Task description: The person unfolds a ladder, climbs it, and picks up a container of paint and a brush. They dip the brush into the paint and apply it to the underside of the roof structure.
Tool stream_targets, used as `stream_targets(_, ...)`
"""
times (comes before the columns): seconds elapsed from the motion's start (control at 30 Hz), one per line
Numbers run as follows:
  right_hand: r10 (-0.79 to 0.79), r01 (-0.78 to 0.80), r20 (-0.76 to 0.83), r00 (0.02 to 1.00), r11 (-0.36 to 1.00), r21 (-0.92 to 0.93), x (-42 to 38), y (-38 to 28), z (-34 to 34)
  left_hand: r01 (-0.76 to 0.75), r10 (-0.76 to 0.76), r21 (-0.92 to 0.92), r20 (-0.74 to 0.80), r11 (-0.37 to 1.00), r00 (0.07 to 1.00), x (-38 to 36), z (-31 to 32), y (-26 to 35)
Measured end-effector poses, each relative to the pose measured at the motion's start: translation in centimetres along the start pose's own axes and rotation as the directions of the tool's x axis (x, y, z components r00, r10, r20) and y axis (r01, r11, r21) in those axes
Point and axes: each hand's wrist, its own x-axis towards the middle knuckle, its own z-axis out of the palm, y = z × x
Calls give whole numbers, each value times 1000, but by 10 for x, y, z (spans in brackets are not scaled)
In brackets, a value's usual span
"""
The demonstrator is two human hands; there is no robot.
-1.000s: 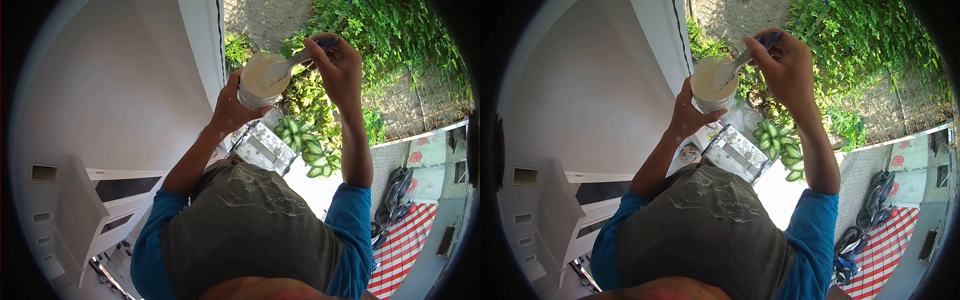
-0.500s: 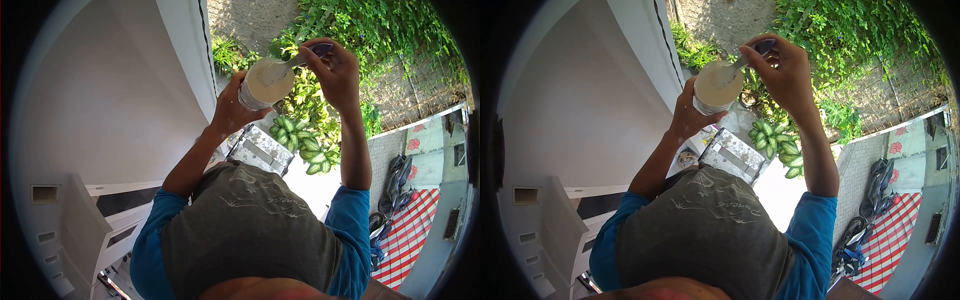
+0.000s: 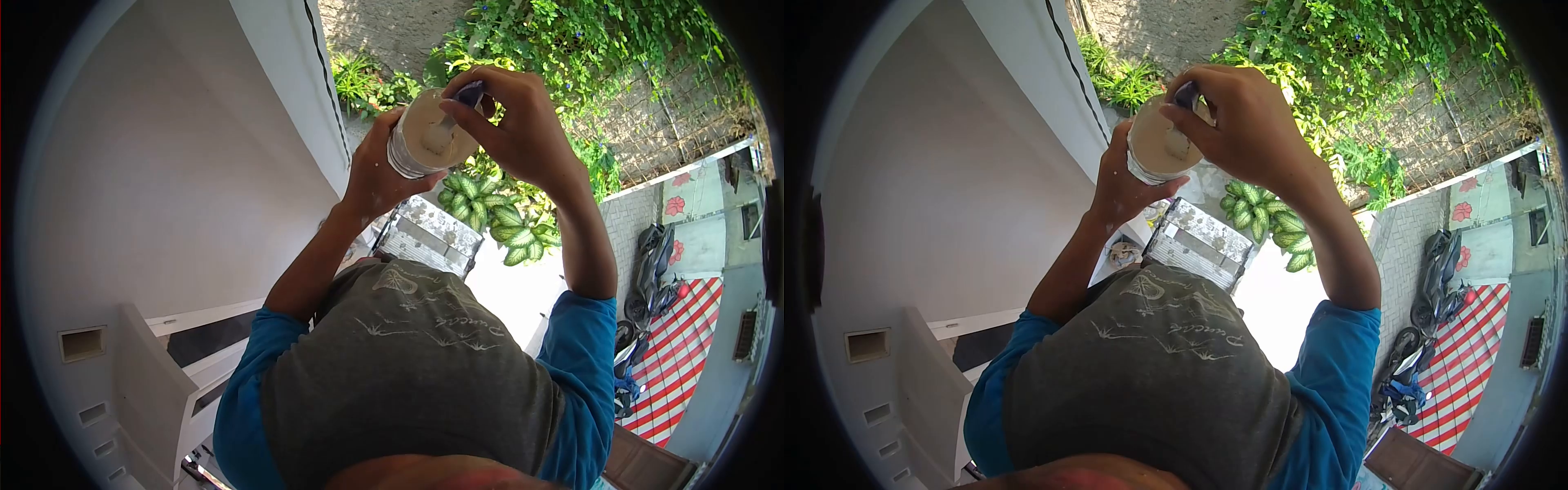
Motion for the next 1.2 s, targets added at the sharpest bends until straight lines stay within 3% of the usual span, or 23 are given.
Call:
stream_targets(0.33, 15, -12, -41, 999, 997, 71, 1, -8, -10, 5, -5, -15, 14, 1000, 1000, 1, -3, -2)
stream_targets(0.43, -47, 82, -179, 983, 978, 190, 1, -9, -16, 18, -18, 13, 10, 1000, 1000, 1, -4, -2)
stream_targets(0.67, -18, 25, -173, 985, 999, 38, -1, -11, -3, 24, -24, -24, 8, 999, 1000, 1, -7, -6)
stream_targets(0.87, 64, -34, -173, 983, 985, 172, 0, -15, 4, 26, -25, -32, 5, 999, 1000, 2, -7, -8)
stream_targets(1.0, -33, 47, -214, 976, 997, 62, 0, -17, 7, 58, -58, -28, 23, 998, 998, 3, -8, -6)
stream_targets(1.07, 69, -43, -183, 981, 989, 141, -1, -17, 8, 53, -52, -36, 20, 998, 998, 3, -8, -8)
stream_targets(1.2, 80, -43, -211, 974, 984, 172, -3, -15, 9, 42, -42, -26, 19, 999, 999, 5, -9, -8)
